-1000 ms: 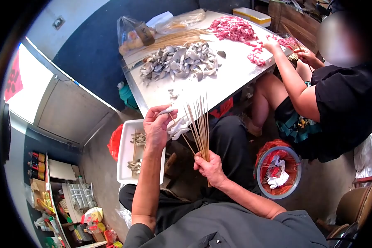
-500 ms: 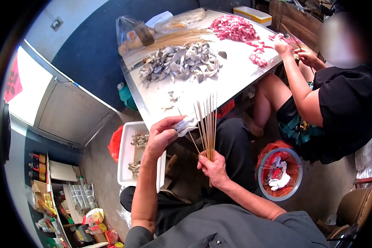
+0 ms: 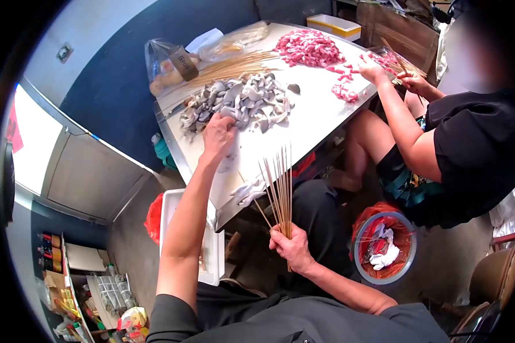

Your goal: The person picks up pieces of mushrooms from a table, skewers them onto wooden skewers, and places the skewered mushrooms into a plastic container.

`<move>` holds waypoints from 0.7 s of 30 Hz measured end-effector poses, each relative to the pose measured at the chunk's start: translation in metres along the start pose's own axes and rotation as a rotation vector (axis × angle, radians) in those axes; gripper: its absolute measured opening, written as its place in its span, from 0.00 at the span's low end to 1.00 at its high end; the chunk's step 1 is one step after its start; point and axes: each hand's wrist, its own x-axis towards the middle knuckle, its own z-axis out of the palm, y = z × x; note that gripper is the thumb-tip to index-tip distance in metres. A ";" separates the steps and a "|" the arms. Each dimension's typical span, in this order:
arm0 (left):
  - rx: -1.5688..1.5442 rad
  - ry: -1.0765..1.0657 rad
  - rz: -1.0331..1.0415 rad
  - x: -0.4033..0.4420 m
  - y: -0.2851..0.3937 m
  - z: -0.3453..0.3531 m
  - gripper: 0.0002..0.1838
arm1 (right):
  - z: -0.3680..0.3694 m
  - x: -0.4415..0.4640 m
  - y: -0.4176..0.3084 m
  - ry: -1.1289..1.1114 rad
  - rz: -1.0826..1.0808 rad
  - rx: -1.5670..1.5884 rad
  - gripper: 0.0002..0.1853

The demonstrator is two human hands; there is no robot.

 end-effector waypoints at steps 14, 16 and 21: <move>-1.075 -0.103 -0.382 -0.058 0.030 -0.057 0.07 | 0.002 -0.004 -0.003 -0.046 -0.003 -0.011 0.04; -1.191 -0.036 -0.502 -0.071 0.038 -0.061 0.07 | 0.002 -0.006 -0.002 -0.047 -0.004 -0.013 0.04; -1.230 -0.114 -0.528 -0.099 0.048 -0.069 0.09 | 0.003 -0.011 -0.003 -0.060 -0.003 -0.015 0.04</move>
